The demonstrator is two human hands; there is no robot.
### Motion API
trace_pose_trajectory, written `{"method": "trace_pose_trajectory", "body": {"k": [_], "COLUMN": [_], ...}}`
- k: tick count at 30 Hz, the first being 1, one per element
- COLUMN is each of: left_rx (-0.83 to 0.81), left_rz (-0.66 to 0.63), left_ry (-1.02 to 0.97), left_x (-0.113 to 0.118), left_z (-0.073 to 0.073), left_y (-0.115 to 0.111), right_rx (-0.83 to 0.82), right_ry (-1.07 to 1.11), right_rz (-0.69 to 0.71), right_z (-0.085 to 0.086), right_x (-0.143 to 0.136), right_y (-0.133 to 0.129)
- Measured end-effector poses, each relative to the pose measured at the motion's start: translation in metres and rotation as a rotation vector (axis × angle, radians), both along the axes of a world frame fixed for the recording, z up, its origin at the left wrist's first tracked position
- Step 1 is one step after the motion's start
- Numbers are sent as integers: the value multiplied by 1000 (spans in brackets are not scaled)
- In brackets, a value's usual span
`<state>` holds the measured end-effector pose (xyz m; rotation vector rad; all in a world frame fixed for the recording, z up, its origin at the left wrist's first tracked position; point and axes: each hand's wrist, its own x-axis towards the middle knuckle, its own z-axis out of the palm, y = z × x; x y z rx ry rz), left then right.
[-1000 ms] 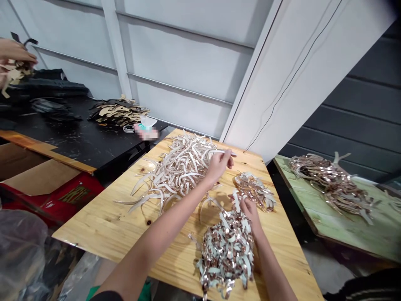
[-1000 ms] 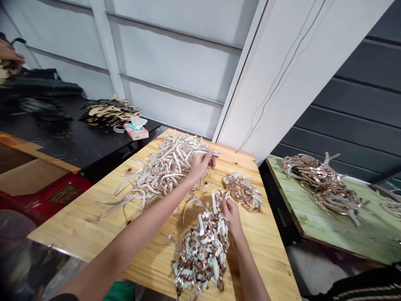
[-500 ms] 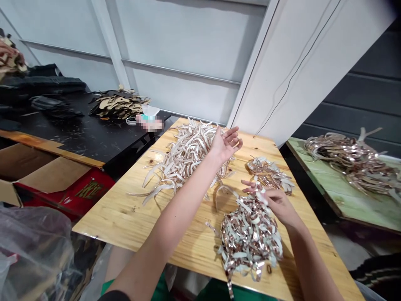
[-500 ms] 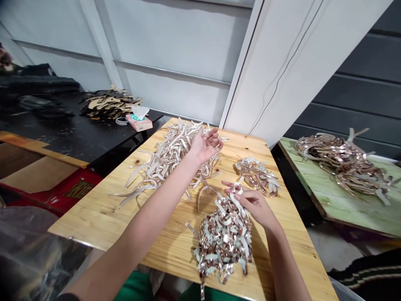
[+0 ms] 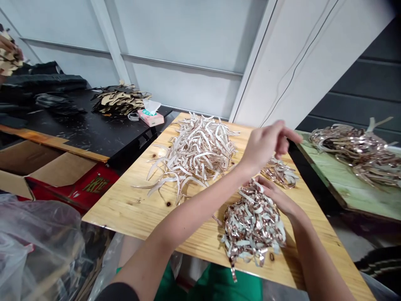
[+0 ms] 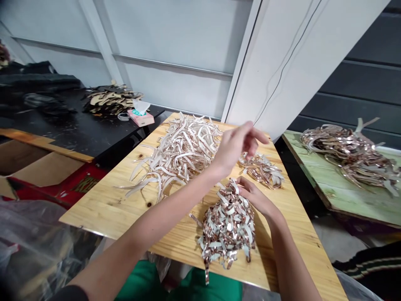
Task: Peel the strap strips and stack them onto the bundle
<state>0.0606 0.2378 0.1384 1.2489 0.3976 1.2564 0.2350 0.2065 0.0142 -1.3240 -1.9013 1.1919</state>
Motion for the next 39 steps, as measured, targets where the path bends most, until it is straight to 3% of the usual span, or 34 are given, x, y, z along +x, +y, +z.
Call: {"method": "trace_pose_trajectory", "body": {"k": [3, 6, 8, 11, 14, 16, 17, 19, 21, 23, 26, 29, 30, 32, 34, 35, 39], "left_rx": [287, 433, 378, 233, 207, 225, 231, 225, 176, 92, -37, -163, -216, -313, -335, -319, -222], "left_rz": [-94, -75, -73, -169, -201, -269, -320, -426, -514, -600, -673, -720, -710, -555, -168, -45, 201], "left_ry": [258, 508, 641, 739, 643, 617, 618, 628, 643, 675, 690, 562, 487, 350, 311, 311, 361], "left_x": [15, 26, 30, 30, 24, 19, 16, 10, 3, -2, -5, 5, 12, 30, 48, 56, 71], "left_z": [-13, -43, -64, -87, -93, -90, -88, -83, -81, -83, -89, -99, -104, -116, -133, -141, -164], "left_y": [-10, -2, 5, 8, 2, -3, -5, -7, -6, -3, 7, 22, 27, 38, 48, 52, 61], "right_rx": [86, 170, 166, -45, -258, -284, -244, -39, 202, 365, 631, 750, 747, 738, 744, 747, 736], "right_ry": [-20, 15, 72, 181, 277, 284, 243, 88, -57, -114, -220, -372, -390, -400, -402, -404, -438], "right_rz": [-113, -240, -244, -129, -36, -51, -109, -360, -651, -853, -898, -703, -669, -643, -658, -668, -673], "right_z": [-6, -15, -22, -29, -25, -18, -16, -13, -15, -23, -36, -48, -51, -54, -56, -57, -58], "right_x": [0, 3, 7, 17, 34, 50, 58, 72, 81, 83, 74, 65, 63, 64, 67, 68, 68], "right_y": [0, 0, 3, 9, 15, 20, 22, 28, 34, 40, 51, 60, 63, 66, 68, 69, 69]}}
